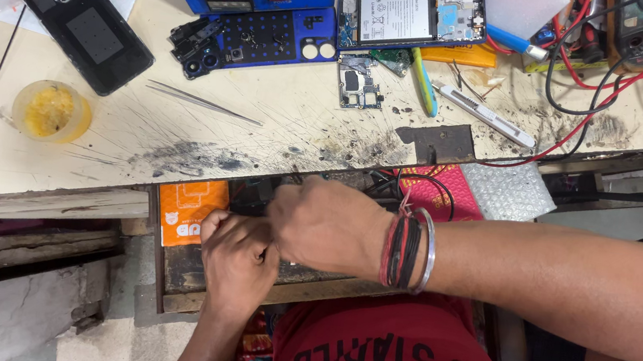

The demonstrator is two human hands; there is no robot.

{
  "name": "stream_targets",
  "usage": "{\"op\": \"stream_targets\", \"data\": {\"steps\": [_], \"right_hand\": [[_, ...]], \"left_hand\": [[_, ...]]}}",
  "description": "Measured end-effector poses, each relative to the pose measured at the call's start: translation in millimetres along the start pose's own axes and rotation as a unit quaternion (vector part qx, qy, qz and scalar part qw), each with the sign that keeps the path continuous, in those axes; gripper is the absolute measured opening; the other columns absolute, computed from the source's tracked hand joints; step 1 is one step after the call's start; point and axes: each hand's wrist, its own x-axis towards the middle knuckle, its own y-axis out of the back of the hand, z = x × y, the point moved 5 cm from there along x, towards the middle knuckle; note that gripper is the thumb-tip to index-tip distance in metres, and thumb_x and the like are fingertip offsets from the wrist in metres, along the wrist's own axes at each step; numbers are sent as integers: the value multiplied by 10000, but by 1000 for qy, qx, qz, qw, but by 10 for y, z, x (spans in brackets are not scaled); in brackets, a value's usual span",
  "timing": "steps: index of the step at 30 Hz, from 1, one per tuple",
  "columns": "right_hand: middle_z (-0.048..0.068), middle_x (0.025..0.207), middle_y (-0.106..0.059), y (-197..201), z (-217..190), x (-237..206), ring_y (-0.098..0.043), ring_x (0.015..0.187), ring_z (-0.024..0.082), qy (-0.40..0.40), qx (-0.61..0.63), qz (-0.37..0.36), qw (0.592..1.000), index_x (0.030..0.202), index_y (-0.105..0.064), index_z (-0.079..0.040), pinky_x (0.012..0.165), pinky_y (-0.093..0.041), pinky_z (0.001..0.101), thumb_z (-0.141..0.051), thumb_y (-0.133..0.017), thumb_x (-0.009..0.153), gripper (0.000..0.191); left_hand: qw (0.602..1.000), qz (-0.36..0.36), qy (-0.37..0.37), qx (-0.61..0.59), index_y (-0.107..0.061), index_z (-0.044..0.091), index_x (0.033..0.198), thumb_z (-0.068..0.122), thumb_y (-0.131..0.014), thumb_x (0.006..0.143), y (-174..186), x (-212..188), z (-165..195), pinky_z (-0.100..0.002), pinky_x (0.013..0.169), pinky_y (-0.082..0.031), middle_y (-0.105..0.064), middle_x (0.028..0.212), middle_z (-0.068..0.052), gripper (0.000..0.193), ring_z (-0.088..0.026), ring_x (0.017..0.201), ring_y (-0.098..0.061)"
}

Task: The person works on a disassembled smartphone at a repair bench, using a small pry tool to detach and reposition the battery inside the phone body. They press the battery and connectors into place, reassemble the phone, and power it on, with the boot logo appearing on the screen.

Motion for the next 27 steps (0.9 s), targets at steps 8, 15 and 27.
{"op": "stream_targets", "data": {"steps": [8,15,27], "right_hand": [[34,804,-606,85,24,-18,-617,783,210,-40,8,24,999,672,-672,-99,585,-520,347,-263,-641,761,189],[12,759,-588,179,9,-64,-604,784,203,13,-3,60,998,668,-667,-110,551,-507,340,-250,-651,795,190],[4,775,-596,273,152,-170,-590,785,182,-57,-41,-4,998,772,-696,-105,583,-513,304,-224,-643,804,134]], "left_hand": [[1000,1,-1,-3,-635,71,677,21,-787,740,22,20,22,-418,937,-433,-714,800,-42,172,-215,814,-689],[999,21,-13,-23,-631,88,702,27,-772,764,106,79,117,-423,922,-435,-723,852,-32,165,-222,817,-684],[999,23,8,-42,-744,114,875,107,-811,874,176,122,185,-377,911,-424,-748,877,2,67,-197,800,-681]]}}
